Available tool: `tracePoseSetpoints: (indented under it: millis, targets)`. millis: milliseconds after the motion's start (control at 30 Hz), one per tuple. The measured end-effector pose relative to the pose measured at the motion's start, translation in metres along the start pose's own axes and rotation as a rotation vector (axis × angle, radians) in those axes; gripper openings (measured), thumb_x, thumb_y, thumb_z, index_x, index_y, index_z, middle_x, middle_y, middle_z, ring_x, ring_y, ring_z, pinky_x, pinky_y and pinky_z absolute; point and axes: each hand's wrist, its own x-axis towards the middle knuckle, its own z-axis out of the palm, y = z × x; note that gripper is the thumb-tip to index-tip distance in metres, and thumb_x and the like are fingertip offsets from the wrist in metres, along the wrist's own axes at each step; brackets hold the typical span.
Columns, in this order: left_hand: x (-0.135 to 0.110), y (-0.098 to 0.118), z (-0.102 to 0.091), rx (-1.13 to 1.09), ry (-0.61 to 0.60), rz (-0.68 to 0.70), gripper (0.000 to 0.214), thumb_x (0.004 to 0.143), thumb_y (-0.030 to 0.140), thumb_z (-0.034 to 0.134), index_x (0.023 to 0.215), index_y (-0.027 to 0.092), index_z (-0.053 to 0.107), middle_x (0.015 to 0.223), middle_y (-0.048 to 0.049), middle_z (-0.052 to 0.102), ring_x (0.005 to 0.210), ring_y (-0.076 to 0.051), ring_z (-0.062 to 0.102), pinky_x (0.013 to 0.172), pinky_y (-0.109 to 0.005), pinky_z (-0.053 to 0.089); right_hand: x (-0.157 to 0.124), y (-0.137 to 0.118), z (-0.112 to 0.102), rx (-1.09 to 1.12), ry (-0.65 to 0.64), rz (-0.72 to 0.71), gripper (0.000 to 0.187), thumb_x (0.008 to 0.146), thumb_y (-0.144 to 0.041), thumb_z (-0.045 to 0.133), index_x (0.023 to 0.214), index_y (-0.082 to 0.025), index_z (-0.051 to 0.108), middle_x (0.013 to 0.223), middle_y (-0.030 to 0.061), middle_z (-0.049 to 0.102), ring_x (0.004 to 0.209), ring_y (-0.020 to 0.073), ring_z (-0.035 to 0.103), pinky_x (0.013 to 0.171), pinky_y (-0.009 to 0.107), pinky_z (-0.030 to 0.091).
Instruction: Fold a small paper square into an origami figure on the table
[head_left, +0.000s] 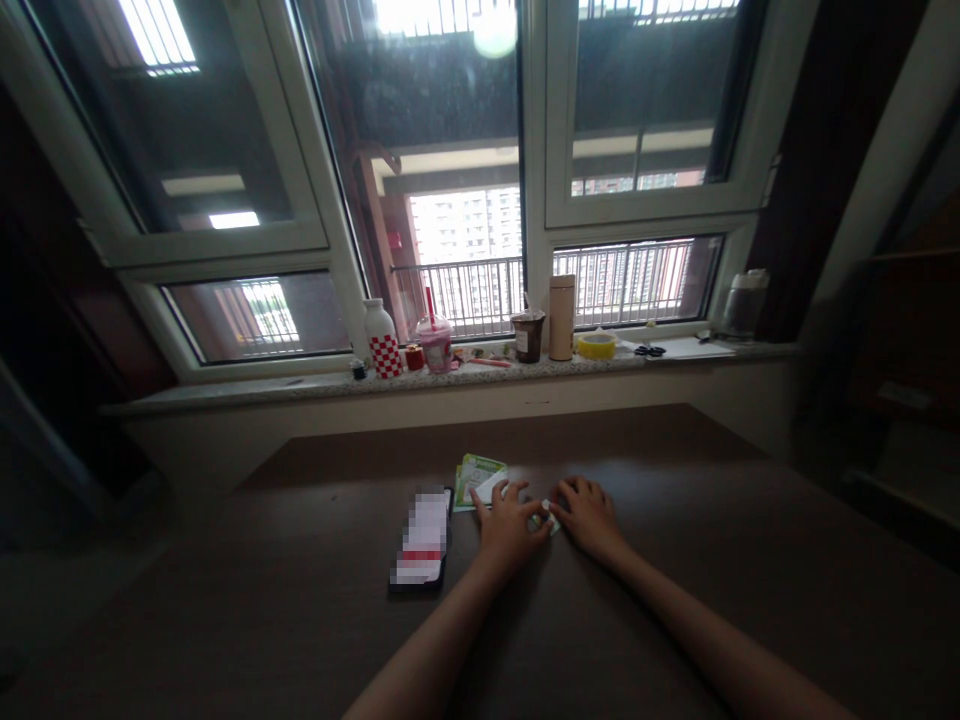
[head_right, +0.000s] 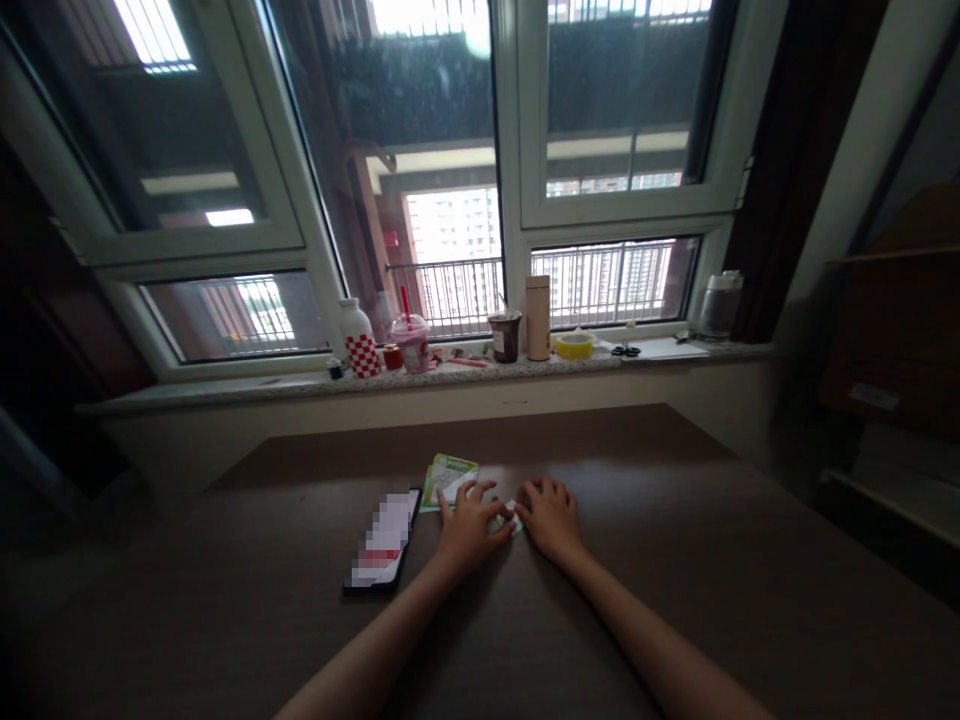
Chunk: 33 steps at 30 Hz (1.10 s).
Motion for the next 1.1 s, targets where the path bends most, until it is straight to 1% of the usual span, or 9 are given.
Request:
tracePoseSetpoints:
  millis: [100,267,400,633,767,933,1100]
  targets:
    - [0.0007,-0.0008,-0.0004,0.027,0.004,0.046,0.017,0.081,0.049,0.063,0.091,0.036,0.070,0.138,0.0038,0.052,0.135,-0.034,0.031,0.104,-0.075,-0.009,0.0003,0.0007,-0.0003,0.025,-0.002,0.005,0.021,0.088,-0.041,0.053,0.101,-0.028,0.064,0.119,0.0051,0.057,0.111,0.0263,0.048,0.094,0.040,0.034]
    - [0.0020,-0.0026,-0.0006,0.036,-0.025,0.054,0.019,0.081,0.049,0.063,0.092,0.035,0.070,0.139,0.0038,0.051,0.135,-0.035,0.030,0.103,-0.077,-0.009,0.0021,0.0056,-0.0015,0.113,-0.020,0.027,0.024,0.092,-0.035,0.044,0.098,-0.024,0.065,0.117,0.0048,0.060,0.110,0.0243,0.049,0.095,0.038,0.035]
    - [0.0019,-0.0029,-0.0008,0.037,-0.038,0.056,0.019,0.082,0.050,0.062,0.093,0.036,0.069,0.139,0.0045,0.050,0.136,-0.035,0.029,0.103,-0.077,-0.007,0.0021,0.0091,-0.0024,0.180,-0.021,0.027,0.019,0.089,-0.030,0.050,0.096,-0.023,0.066,0.116,0.0042,0.061,0.111,0.0237,0.049,0.096,0.036,0.034]
    - [0.0025,-0.0021,0.0002,0.022,-0.056,0.036,0.019,0.082,0.049,0.062,0.093,0.035,0.068,0.140,0.0043,0.049,0.136,-0.035,0.028,0.103,-0.077,-0.008,0.0017,0.0048,-0.0046,0.169,-0.010,0.031,0.014,0.084,-0.029,0.056,0.091,-0.025,0.067,0.115,0.0051,0.060,0.110,0.0250,0.049,0.094,0.038,0.034]
    - [0.0033,-0.0024,0.0005,0.042,-0.068,0.041,0.020,0.083,0.050,0.060,0.094,0.036,0.068,0.141,0.0049,0.048,0.136,-0.035,0.027,0.102,-0.078,-0.007,0.0020,0.0028,-0.0055,0.164,-0.014,0.041,0.013,0.083,-0.027,0.057,0.092,-0.026,0.067,0.114,0.0046,0.060,0.110,0.0246,0.050,0.094,0.037,0.035]
    - [0.0025,-0.0031,0.0014,0.038,-0.077,0.029,0.022,0.084,0.051,0.059,0.095,0.035,0.068,0.142,0.0049,0.047,0.137,-0.034,0.026,0.104,-0.076,-0.008,-0.0002,0.0059,-0.0026,0.160,0.009,0.002,0.014,0.085,-0.029,0.056,0.095,-0.027,0.067,0.114,0.0044,0.060,0.110,0.0248,0.049,0.095,0.038,0.034]
    - [0.0002,-0.0047,0.0052,0.040,-0.051,0.041,0.021,0.085,0.051,0.056,0.096,0.037,0.066,0.140,0.0058,0.048,0.137,-0.034,0.026,0.103,-0.076,-0.008,-0.0020,0.0089,-0.0029,0.201,0.020,-0.002,0.012,0.083,-0.027,0.058,0.090,-0.025,0.068,0.108,0.0049,0.061,0.107,0.0227,0.051,0.094,0.036,0.036]
